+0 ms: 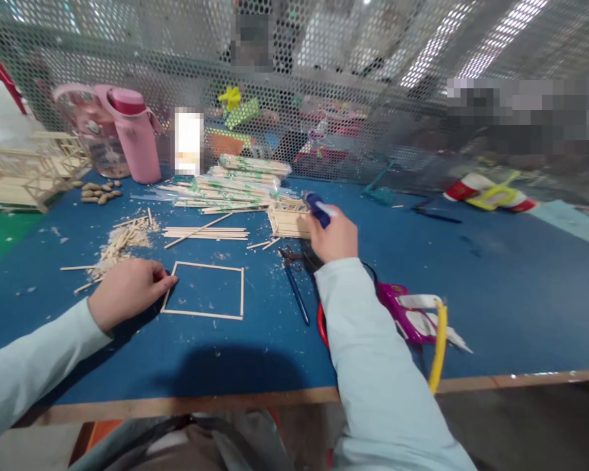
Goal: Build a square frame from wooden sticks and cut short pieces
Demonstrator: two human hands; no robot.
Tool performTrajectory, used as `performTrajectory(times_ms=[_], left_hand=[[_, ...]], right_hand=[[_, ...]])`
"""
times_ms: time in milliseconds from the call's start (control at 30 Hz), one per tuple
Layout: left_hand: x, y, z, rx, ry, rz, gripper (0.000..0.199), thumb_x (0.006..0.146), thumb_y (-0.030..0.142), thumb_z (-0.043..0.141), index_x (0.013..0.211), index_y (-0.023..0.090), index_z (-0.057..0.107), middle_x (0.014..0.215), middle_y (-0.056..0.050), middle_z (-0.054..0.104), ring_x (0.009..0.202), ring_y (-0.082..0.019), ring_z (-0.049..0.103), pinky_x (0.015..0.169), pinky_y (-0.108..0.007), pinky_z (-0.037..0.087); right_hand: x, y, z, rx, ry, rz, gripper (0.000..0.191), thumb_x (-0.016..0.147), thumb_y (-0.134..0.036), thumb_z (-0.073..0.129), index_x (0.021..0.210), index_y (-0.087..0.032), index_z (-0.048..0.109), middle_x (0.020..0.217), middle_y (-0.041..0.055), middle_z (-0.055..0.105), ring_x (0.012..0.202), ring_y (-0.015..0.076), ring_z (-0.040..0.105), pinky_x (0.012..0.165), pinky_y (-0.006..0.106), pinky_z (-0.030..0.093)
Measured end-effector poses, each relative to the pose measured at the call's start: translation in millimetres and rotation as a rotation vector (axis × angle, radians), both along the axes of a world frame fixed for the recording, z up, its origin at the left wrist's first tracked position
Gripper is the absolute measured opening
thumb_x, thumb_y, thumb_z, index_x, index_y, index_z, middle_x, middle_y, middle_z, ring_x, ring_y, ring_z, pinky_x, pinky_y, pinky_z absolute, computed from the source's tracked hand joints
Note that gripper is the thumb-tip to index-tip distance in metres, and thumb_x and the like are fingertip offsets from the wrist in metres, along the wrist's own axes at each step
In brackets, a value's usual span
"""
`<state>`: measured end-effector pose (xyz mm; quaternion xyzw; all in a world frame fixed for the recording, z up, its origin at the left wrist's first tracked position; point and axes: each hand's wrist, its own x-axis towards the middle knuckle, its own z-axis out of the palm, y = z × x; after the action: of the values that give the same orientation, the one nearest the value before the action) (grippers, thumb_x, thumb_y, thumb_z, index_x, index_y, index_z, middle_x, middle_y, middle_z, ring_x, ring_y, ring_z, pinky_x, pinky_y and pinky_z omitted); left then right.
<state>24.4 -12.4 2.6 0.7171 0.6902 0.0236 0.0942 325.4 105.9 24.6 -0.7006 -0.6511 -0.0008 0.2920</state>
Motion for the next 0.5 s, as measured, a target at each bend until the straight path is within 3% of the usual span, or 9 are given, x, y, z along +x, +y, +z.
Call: performTrajectory(times_ms=[67,200,300,500], left_hand=[[0,1,-0.2,-0.003,0.001,0.003,0.041,0.081,0.046,0.037,0.069,0.02,0.067,0.068,-0.009,0.069,0.069,-0.026,0.064,0.056,-0.03,0.038],[-1,2,0.7,-0.022,-0.012,0.005,0.041,0.081,0.047,0.039,0.07,0.02,0.068,0.069,-0.009,0.069,0.069,-0.024,0.064,0.056,-0.029,0.038],[-1,3,1.9,-0.03,-0.015,0.005,0.041,0.08,0.048,0.04,0.07,0.02,0.068,0.07,-0.009,0.069,0.068,-0.023,0.063,0.056,-0.029,0.038],[-1,4,1.4,-0.029,-0.012,-0.002,0.039,0.08,0.047,0.041,0.072,0.02,0.069,0.071,-0.009,0.07,0.069,-0.024,0.064,0.056,-0.029,0.038]], right_hand=[[-2,-13,9.5,0.008,0.207,0.113,0.037,0.078,-0.043,0.046,0.094,-0.014,0.063,0.087,0.0117,0.065,0.073,0.021,0.058,0.07,0.033,0.044],[-21,-48,18.2,-0.412,0.573,0.679,0.044,0.071,-0.058,0.053,0.085,-0.016,0.058,0.078,0.0069,0.066,0.048,0.0109,0.048,0.049,0.026,0.042],[-45,-69,16.0,-0.617,0.509,0.965,0.043,0.075,-0.056,0.053,0.081,-0.014,0.06,0.074,0.0069,0.065,0.05,0.0106,0.048,0.048,0.024,0.041],[-74,-82,6.8,-0.5,0.207,1.125,0.042,0.086,-0.047,0.042,0.083,-0.012,0.064,0.08,0.0082,0.067,0.074,0.0164,0.06,0.07,0.027,0.045]])
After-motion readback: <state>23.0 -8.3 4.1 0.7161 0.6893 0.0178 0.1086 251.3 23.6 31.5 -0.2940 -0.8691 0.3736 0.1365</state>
